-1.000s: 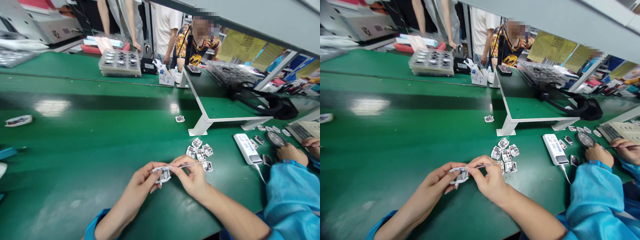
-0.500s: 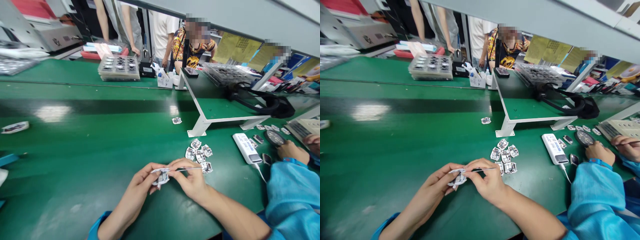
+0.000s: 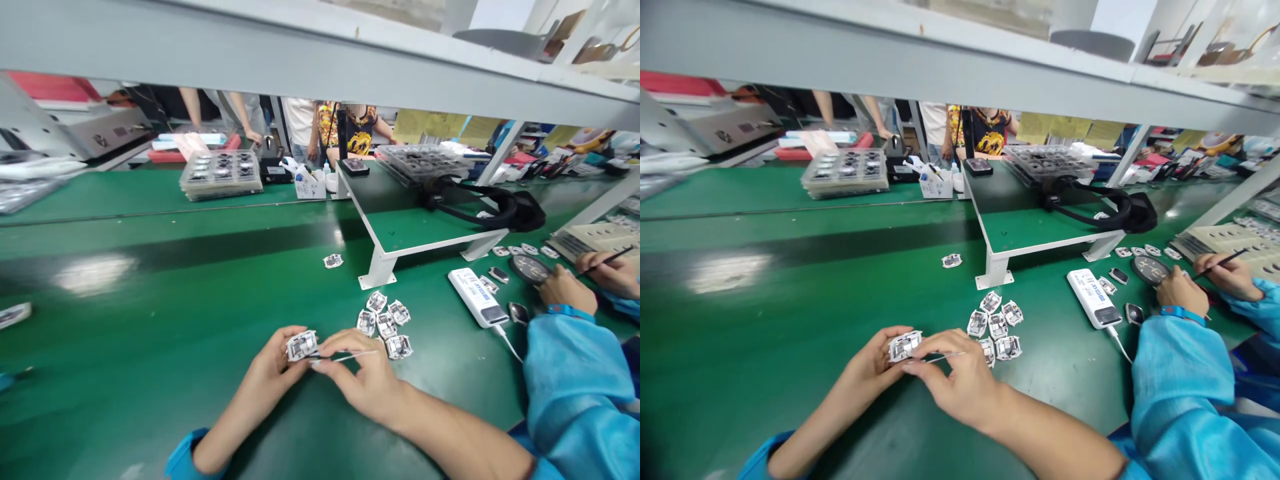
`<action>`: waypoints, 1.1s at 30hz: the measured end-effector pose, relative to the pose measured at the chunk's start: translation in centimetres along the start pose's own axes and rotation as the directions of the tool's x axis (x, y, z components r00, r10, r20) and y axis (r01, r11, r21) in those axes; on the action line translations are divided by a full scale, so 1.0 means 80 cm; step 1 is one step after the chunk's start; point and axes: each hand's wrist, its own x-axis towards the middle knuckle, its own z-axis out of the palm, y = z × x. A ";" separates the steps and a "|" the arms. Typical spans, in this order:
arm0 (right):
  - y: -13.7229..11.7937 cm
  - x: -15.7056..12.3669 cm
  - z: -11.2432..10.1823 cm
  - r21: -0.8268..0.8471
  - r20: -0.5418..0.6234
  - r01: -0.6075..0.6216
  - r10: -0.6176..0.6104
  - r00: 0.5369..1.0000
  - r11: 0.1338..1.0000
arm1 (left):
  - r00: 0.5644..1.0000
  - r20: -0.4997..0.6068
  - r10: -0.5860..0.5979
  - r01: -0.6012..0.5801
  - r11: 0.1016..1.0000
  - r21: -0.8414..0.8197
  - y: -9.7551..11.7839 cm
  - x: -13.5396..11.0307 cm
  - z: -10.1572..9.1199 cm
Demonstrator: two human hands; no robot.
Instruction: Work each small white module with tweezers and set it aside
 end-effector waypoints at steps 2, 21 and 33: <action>-0.001 -0.001 0.001 -0.010 0.004 0.059 -0.059 0.998 0.998 | 0.999 -0.020 0.036 -0.034 0.996 0.083 -0.001 0.017 -0.005; 0.004 0.006 0.003 -0.090 -0.051 0.317 -0.322 0.945 0.944 | 0.861 -0.265 0.435 -0.067 0.614 0.787 0.011 0.201 -0.060; 0.030 0.003 0.016 -0.105 -0.028 0.359 -0.363 0.931 0.928 | 0.881 -0.144 0.451 -0.216 0.655 0.724 0.013 0.215 0.007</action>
